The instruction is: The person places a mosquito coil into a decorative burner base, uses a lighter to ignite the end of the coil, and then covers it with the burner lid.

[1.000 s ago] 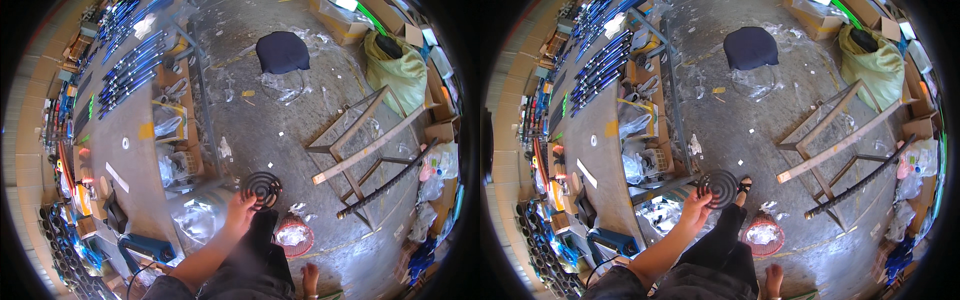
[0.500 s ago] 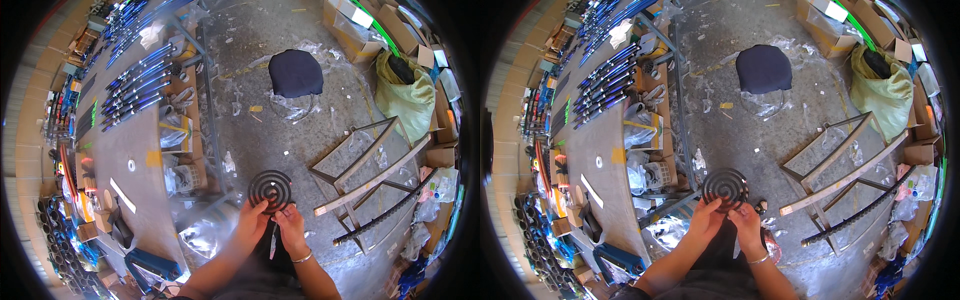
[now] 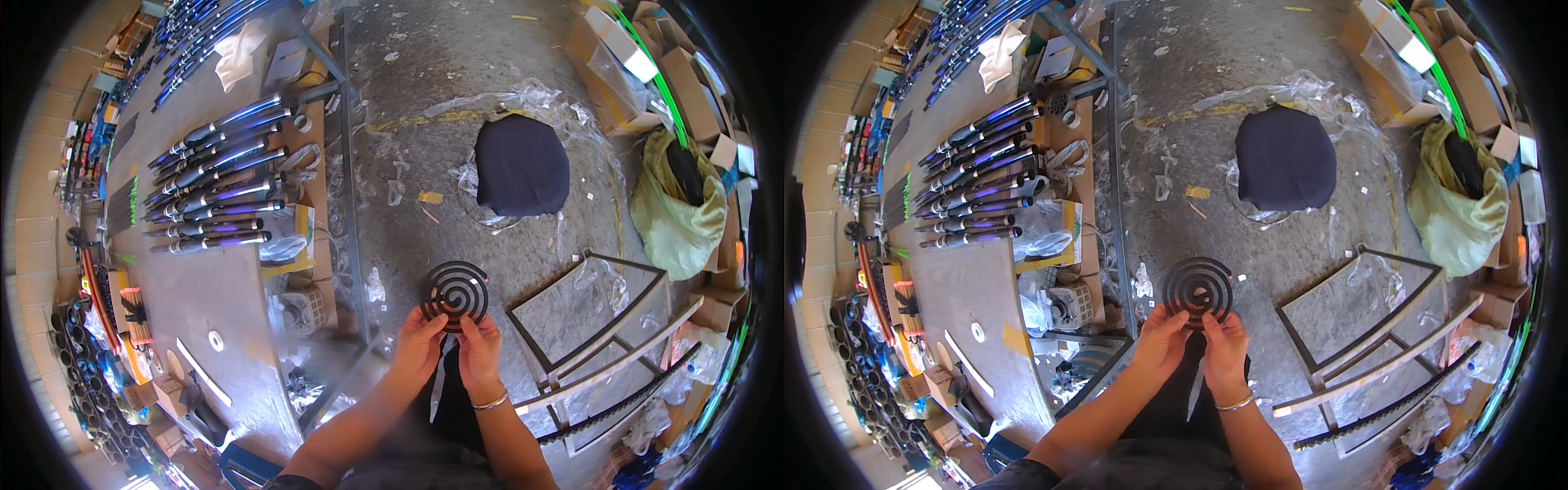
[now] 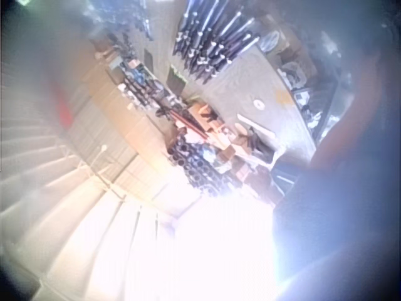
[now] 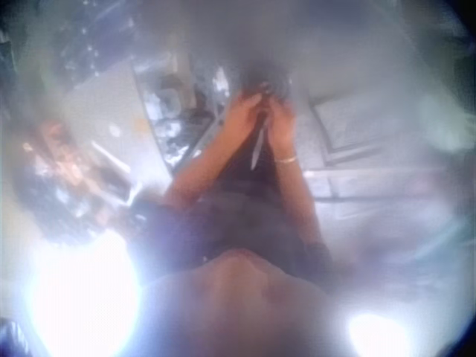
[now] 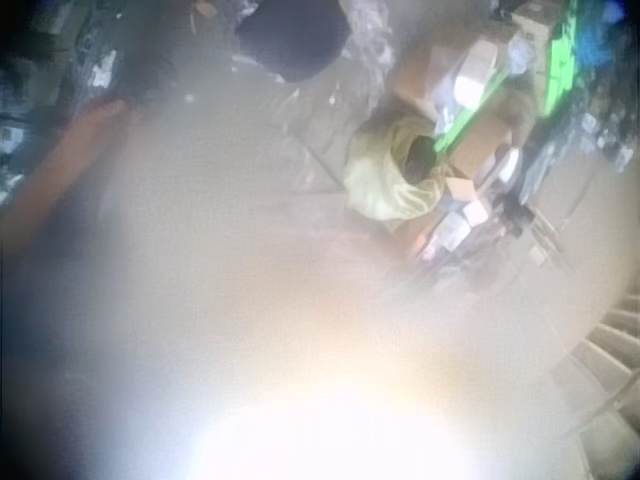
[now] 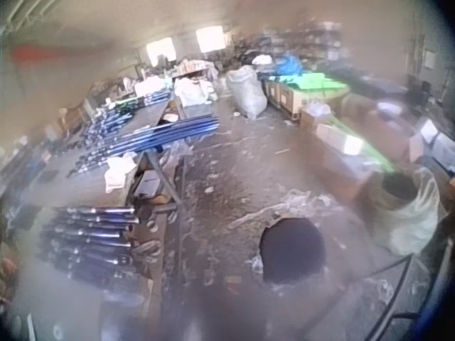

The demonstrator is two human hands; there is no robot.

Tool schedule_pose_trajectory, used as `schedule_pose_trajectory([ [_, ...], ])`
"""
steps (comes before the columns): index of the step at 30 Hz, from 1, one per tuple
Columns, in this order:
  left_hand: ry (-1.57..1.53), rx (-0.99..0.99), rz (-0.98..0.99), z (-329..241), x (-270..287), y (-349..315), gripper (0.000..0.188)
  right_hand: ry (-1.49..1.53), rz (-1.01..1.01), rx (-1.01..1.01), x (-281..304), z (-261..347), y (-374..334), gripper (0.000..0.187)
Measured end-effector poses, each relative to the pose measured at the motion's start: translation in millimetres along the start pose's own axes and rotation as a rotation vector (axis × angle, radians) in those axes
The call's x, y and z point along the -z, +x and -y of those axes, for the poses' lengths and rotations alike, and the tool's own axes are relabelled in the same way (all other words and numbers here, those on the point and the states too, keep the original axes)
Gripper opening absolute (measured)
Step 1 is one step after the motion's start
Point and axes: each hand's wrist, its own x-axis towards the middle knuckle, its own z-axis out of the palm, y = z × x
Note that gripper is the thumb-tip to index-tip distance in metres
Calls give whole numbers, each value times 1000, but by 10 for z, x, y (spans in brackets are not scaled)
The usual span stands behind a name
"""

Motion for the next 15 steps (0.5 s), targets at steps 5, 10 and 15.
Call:
schedule_pose_trajectory([
  [5,36,92,-203,-261,18,529,28,-159,-60,9,-70,87,826,9],
  [10,135,95,-438,-487,65,1241,32,-324,-58,33,-187,242,1795,7],
  [15,260,-79,-455,-526,431,2380,34,-494,-10,49,-335,506,2929,5],
])
